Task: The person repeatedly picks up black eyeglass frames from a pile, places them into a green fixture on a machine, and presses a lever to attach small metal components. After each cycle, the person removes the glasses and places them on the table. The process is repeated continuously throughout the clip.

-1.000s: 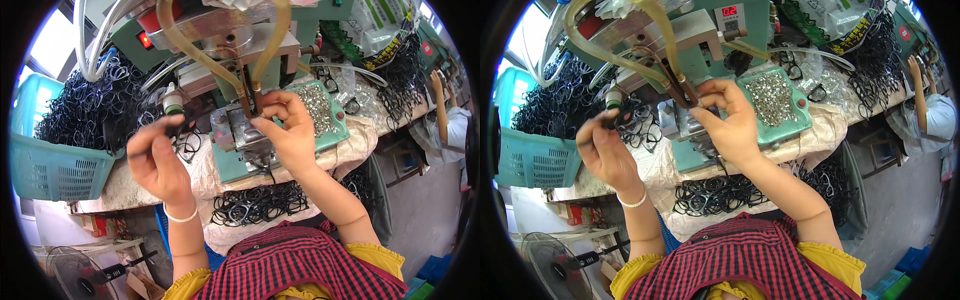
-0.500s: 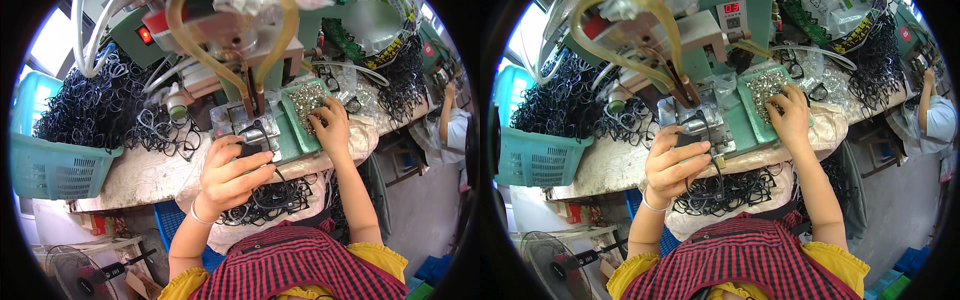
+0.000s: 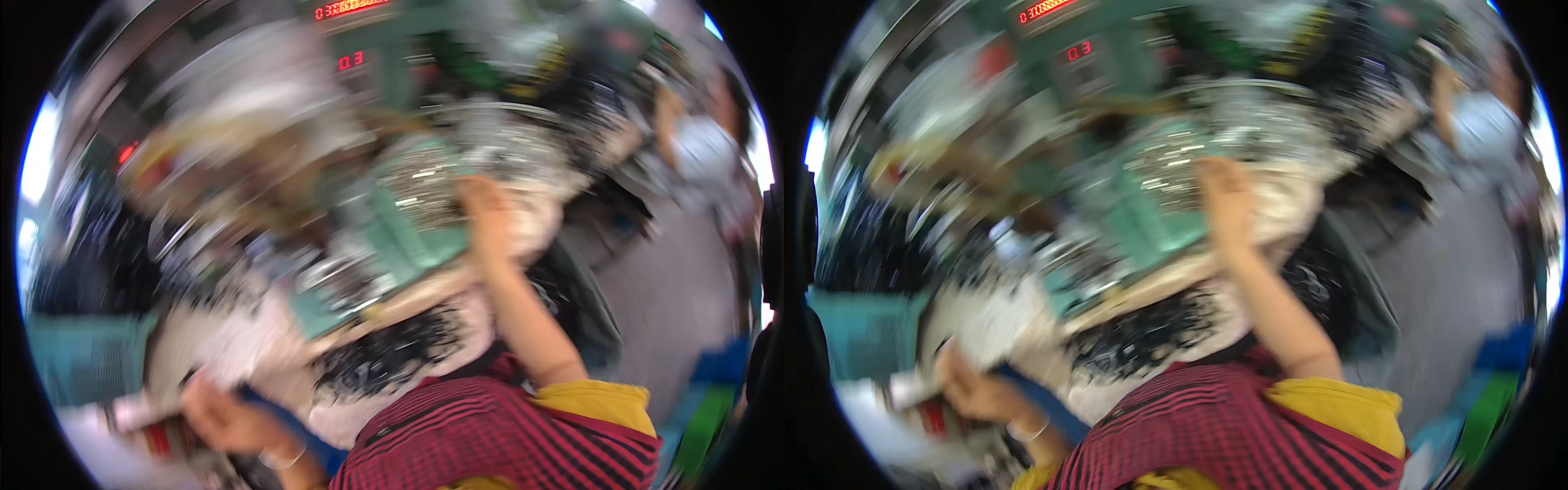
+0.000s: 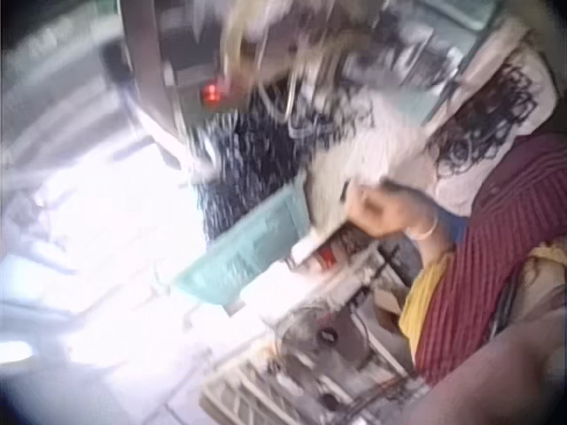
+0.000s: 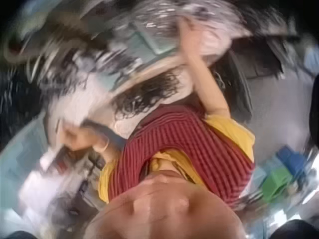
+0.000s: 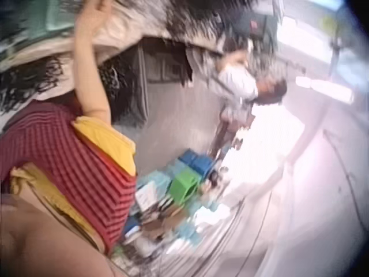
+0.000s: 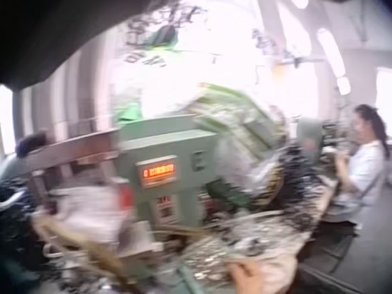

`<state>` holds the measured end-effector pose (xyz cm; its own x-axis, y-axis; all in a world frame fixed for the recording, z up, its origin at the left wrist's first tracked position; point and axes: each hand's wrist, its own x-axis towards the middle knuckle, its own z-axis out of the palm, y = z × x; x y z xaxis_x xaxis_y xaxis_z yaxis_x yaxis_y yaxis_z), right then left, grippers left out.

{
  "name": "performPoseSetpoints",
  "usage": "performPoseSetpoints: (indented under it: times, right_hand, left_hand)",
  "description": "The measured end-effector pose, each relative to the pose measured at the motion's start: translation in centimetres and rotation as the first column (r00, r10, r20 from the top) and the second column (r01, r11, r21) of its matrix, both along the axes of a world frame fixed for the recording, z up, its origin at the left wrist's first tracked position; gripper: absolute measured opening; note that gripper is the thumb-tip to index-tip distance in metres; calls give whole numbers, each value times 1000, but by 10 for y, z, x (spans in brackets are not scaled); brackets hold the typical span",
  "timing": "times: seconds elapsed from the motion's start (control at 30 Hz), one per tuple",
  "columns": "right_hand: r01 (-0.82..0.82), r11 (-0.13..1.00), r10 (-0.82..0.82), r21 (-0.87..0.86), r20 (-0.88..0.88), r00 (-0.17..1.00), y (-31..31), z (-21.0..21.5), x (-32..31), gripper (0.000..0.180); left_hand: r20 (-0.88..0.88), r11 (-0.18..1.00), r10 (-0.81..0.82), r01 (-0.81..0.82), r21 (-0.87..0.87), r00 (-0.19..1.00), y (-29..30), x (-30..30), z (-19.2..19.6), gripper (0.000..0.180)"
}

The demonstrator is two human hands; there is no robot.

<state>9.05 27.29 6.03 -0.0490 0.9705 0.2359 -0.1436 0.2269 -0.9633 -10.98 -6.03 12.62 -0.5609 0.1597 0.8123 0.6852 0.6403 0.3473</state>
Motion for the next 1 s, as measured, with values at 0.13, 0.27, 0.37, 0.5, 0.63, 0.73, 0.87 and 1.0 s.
performPoseSetpoints:
  times: [0.13,0.27,0.37,0.5,0.63,0.73,0.87,1.0]
  right_hand:
    - [-91,994,87,61,66,994,-3,8,-50,16]
    - [-211,970,191,117,162,968,-5,32,-49,16]
    - [-196,953,122,232,301,946,-6,28,-35,17]
    - [-101,883,-97,458,389,916,-8,9,10,13]
    - [-43,949,-111,314,456,883,-29,16,55,15]
    - [-185,946,60,267,413,909,-37,38,44,11]
    - [-482,795,352,368,367,861,-48,89,-24,7]
    - [-459,842,411,285,213,886,-53,84,-82,21]
  left_hand:
    - [187,953,-280,296,-65,942,12,-61,10,14]
    - [157,671,-404,409,-619,901,72,-109,-33,30]
    - [239,568,-466,496,-658,852,80,-156,-93,33]
    - [226,557,-522,529,-641,823,56,-175,-96,24]
    - [372,704,-500,618,-351,782,24,-147,-55,21]
    - [443,679,-726,652,338,526,10,-164,-69,18]
    - [352,788,-590,422,448,727,36,-152,-52,13]
    - [-23,963,-258,255,-87,966,63,-107,-35,7]
